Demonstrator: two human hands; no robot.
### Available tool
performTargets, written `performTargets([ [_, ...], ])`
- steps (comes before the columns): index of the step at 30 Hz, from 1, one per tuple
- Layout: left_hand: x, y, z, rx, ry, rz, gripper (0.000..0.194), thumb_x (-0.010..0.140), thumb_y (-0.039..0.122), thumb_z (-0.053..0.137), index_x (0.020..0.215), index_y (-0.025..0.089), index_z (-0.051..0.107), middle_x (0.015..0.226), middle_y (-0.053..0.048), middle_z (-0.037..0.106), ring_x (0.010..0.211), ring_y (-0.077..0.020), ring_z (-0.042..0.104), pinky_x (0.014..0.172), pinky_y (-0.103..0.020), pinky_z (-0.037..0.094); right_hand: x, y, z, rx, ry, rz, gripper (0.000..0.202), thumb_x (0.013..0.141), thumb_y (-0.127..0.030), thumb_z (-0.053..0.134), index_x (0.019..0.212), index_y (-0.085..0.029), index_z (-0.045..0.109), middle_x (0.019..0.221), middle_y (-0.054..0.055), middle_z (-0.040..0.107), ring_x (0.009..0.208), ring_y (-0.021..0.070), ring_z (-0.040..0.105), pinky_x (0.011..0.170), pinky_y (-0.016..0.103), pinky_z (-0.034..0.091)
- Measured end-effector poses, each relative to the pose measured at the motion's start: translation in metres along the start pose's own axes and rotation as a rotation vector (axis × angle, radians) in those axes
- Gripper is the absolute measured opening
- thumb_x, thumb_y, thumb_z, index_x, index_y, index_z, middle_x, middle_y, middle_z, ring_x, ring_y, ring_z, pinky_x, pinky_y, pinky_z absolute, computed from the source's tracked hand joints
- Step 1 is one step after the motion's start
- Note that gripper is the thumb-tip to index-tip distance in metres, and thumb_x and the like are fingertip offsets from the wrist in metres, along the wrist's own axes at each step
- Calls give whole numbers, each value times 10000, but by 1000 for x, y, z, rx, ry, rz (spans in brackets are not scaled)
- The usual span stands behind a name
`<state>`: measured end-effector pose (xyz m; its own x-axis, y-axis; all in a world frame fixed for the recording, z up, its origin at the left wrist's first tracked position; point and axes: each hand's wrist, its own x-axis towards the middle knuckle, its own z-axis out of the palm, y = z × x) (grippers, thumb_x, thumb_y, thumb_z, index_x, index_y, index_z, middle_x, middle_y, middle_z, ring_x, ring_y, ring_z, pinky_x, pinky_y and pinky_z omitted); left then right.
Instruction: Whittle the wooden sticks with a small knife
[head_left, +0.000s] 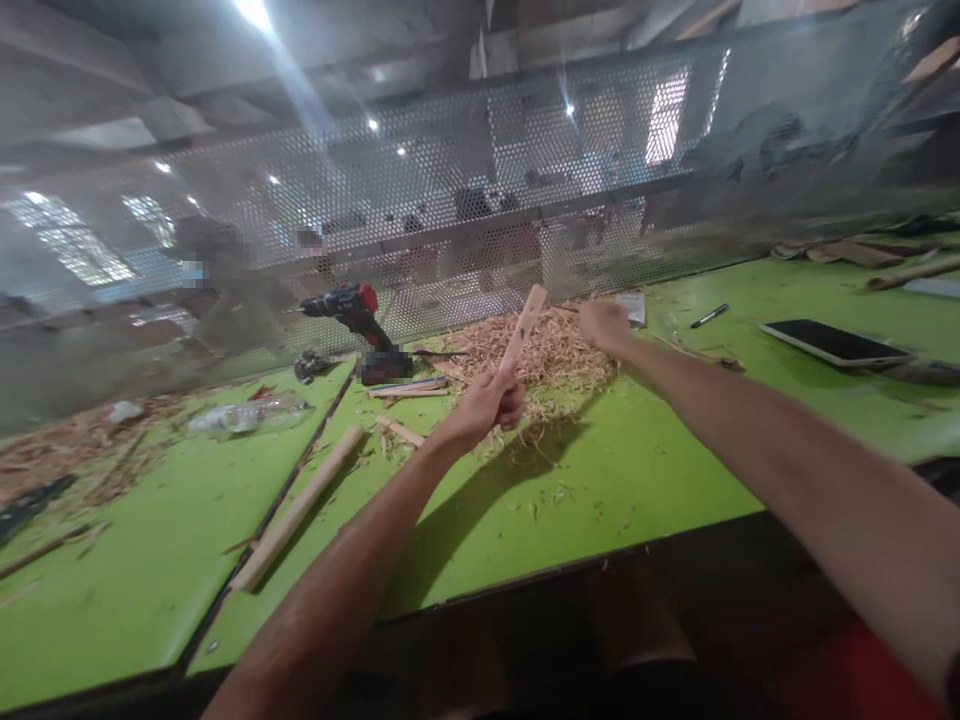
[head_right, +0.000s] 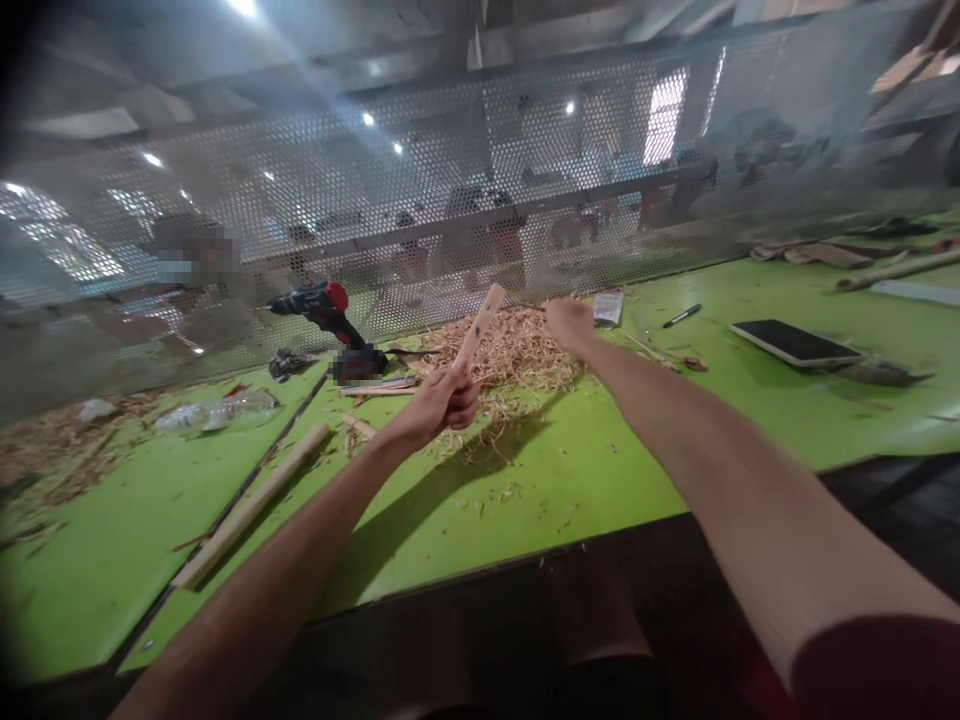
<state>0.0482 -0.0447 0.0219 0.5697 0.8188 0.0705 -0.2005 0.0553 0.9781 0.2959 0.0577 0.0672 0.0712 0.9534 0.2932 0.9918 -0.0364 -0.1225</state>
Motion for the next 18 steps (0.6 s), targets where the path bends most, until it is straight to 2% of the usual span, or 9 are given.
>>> performTargets([
  [2, 2, 0, -1, -13, 23, 4, 588, 1069, 634, 629, 729, 249, 343, 605, 104, 259, 458, -72, 293, 437, -186, 312, -5, 10, -2, -7, 13, 70, 517, 1161, -270, 392, 1272, 24, 802, 1183, 366, 779, 1143, 360, 764, 911, 405, 555],
  [4, 2, -2, -3, -25, 44, -13, 571, 1075, 621, 629, 741, 247, 356, 612, 100, 271, 468, -76, 301, 441, -187, 315, -14, 3, -1, 4, 27, 56, 580, 1174, -284, 314, 1314, 15, 792, 1202, 339, 783, 1102, 336, 763, 879, 384, 555],
  [6, 1, -3, -4, -42, 57, -18, 558, 1085, 608, 616, 748, 244, 361, 614, 95, 282, 480, -80, 302, 450, -188, 325, -26, -16, 1, 32, 19, -21, 607, 1187, -303, 272, 1315, -20, 794, 1151, 275, 806, 1005, 291, 767, 827, 356, 560],
  [9, -1, -5, -4, -51, 63, 5, 569, 1085, 622, 606, 739, 242, 361, 602, 98, 271, 482, -81, 298, 458, -189, 328, -47, -50, 5, 67, -37, -161, 529, 1175, -285, 340, 1194, -91, 832, 999, 170, 830, 845, 233, 758, 752, 306, 559],
  [13, -1, -7, -2, 10, 63, 37, 627, 1049, 685, 625, 705, 247, 339, 580, 106, 243, 468, -78, 307, 464, -192, 328, -64, -76, 6, 36, -39, -237, 431, 1132, -249, 437, 1132, -82, 835, 1085, 214, 834, 987, 289, 787, 840, 329, 576],
  [18, 1, -9, -2, 124, 30, 67, 637, 1060, 677, 614, 677, 243, 347, 567, 95, 277, 454, -70, 320, 460, -199, 317, -60, -71, 5, -17, -17, -233, 453, 1140, -199, 385, 1266, -58, 797, 1178, 257, 821, 1148, 340, 783, 948, 371, 575],
])
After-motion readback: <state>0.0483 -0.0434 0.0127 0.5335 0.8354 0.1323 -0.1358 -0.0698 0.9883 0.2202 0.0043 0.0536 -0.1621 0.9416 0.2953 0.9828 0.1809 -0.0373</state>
